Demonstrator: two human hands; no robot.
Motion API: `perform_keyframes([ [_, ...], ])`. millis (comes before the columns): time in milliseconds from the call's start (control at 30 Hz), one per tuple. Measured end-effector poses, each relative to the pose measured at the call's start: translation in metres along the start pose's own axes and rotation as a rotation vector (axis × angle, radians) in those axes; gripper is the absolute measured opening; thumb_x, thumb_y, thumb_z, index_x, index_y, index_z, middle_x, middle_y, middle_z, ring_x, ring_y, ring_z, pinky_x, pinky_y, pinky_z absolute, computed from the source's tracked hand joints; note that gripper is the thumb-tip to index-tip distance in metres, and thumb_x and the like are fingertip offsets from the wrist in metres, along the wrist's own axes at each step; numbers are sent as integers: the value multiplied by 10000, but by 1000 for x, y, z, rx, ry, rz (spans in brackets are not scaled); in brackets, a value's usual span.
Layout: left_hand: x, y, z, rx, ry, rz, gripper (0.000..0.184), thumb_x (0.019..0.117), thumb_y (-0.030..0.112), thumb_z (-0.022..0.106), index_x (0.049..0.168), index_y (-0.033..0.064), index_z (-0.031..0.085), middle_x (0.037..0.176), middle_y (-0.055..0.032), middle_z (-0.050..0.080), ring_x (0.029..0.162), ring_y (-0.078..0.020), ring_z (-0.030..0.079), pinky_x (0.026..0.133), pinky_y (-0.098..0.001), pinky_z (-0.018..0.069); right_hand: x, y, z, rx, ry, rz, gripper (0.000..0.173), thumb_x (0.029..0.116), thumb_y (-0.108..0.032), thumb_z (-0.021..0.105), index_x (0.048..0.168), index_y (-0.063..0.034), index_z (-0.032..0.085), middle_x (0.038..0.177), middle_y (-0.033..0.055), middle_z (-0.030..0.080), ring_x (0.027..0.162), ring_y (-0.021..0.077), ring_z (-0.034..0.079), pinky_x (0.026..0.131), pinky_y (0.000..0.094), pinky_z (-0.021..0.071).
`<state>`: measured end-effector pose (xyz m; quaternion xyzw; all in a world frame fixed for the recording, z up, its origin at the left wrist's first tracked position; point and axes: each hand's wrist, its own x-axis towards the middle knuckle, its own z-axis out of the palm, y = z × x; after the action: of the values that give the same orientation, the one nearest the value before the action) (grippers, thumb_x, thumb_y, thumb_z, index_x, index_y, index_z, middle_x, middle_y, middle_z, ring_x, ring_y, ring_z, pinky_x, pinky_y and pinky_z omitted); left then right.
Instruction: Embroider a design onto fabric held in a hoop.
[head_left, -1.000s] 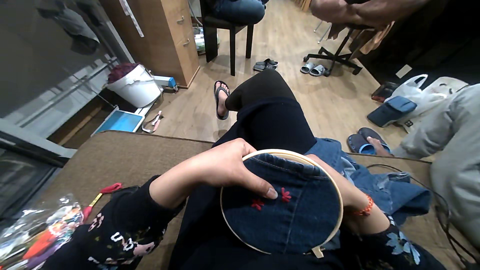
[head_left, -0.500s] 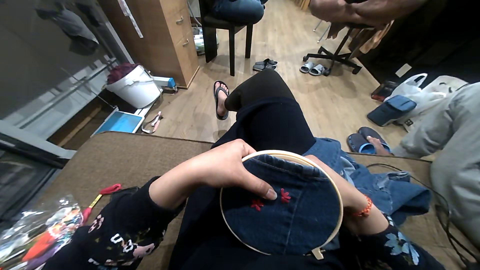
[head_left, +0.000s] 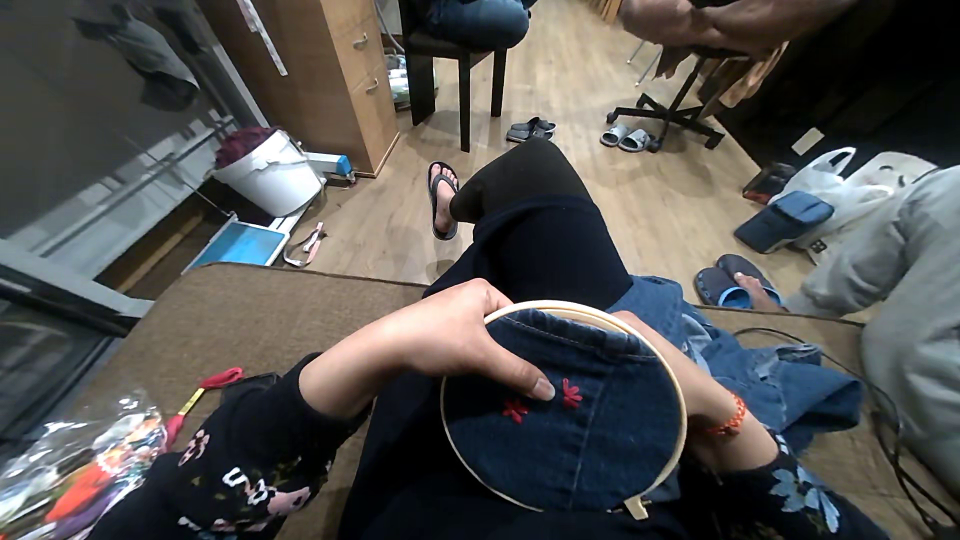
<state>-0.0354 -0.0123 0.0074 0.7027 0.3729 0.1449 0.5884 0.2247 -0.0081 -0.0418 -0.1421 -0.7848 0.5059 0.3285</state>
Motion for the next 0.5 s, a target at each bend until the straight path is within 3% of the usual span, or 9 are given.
perform_keyframes([
  [200,2,0,0,9,-6,-6,127,810,188,852,813,92,770,722,-6,748,643,-62,708,584,-231,594,0,-1,1,14,0,9,296,993,-397,630,1184,-186,710,1111,-148,721,1009,-94,636,890,132,541],
  [333,2,3,1,7,-1,-25,114,803,180,854,811,99,774,717,-7,746,635,-63,705,577,-234,591,-2,-3,3,-6,26,51,240,965,-401,654,1098,-208,705,949,-169,705,879,-134,620,777,93,530],
  [500,2,0,1,4,-6,1,124,800,184,855,811,93,771,724,-8,749,644,-64,709,584,-238,596,-1,-2,3,2,26,49,262,979,-386,643,1111,-174,722,1010,-142,727,933,-100,643,831,120,545],
])
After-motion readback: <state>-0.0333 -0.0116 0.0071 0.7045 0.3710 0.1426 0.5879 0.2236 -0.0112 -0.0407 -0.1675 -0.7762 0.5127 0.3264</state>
